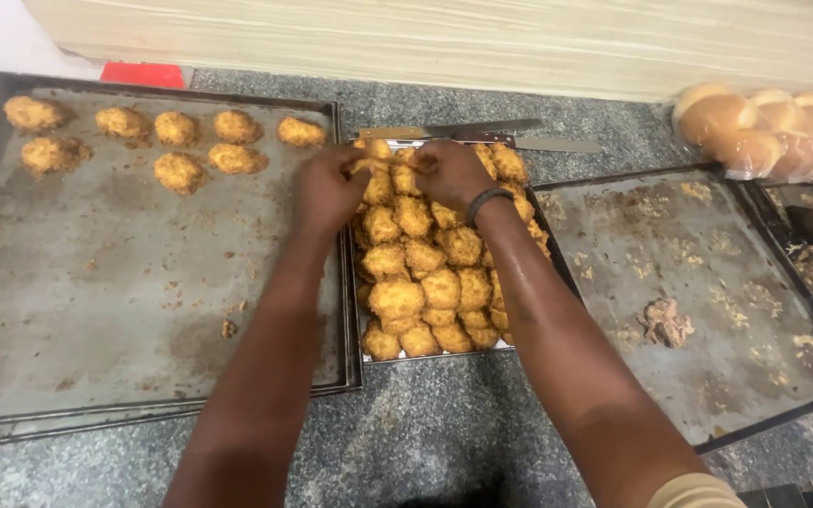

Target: The recorder is picking up small baked items from one tray and placing them onto another tray in a bakery environment.

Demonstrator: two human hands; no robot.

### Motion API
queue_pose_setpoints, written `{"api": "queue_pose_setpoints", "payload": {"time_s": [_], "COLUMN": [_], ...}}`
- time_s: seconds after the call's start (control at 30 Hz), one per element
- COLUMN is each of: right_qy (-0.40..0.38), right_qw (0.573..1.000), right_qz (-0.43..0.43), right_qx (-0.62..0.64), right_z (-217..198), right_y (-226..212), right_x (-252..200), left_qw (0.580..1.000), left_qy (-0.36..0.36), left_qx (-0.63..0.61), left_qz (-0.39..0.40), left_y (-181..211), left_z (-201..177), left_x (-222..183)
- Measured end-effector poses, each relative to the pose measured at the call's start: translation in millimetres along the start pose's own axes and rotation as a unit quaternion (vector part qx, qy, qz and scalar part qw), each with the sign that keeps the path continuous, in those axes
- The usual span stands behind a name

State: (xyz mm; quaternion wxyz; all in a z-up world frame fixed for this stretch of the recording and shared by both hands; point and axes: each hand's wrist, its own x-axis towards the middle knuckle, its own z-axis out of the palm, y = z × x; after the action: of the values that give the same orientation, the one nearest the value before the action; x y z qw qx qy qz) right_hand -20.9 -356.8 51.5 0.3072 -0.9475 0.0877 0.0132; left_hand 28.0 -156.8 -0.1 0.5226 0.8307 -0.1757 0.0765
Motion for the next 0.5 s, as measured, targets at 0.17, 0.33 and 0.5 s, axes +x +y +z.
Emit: {"api": "queue_pose_setpoints", "payload": {"time_s": [0.17,0.33,0.5], "right_qy": [0.037,0.046,0.053], "right_qw": [0.997,0.985,0.965], "right_qz": [-0.058,-0.157,-0.248], "right_qx": [0.017,0.058,0.069], "right_z": [9.7,54.1,114.4], "right_y": [-38.8,-81.7,-108.2], "right_x": [-8.9,-17.6,-12.8], "left_qw": [0.998,0.990,0.967], "left_qy": [0.045,0.100,0.152], "left_qx": [0.013,0.019,0.134], "left_qz": [0.047,0.101,0.154], "left_y": [6.8,-18.4,-38.3], "left_z": [-40.9,-78.8,-133.5], "left_x": [-2.2,-10.4,-32.2]}}
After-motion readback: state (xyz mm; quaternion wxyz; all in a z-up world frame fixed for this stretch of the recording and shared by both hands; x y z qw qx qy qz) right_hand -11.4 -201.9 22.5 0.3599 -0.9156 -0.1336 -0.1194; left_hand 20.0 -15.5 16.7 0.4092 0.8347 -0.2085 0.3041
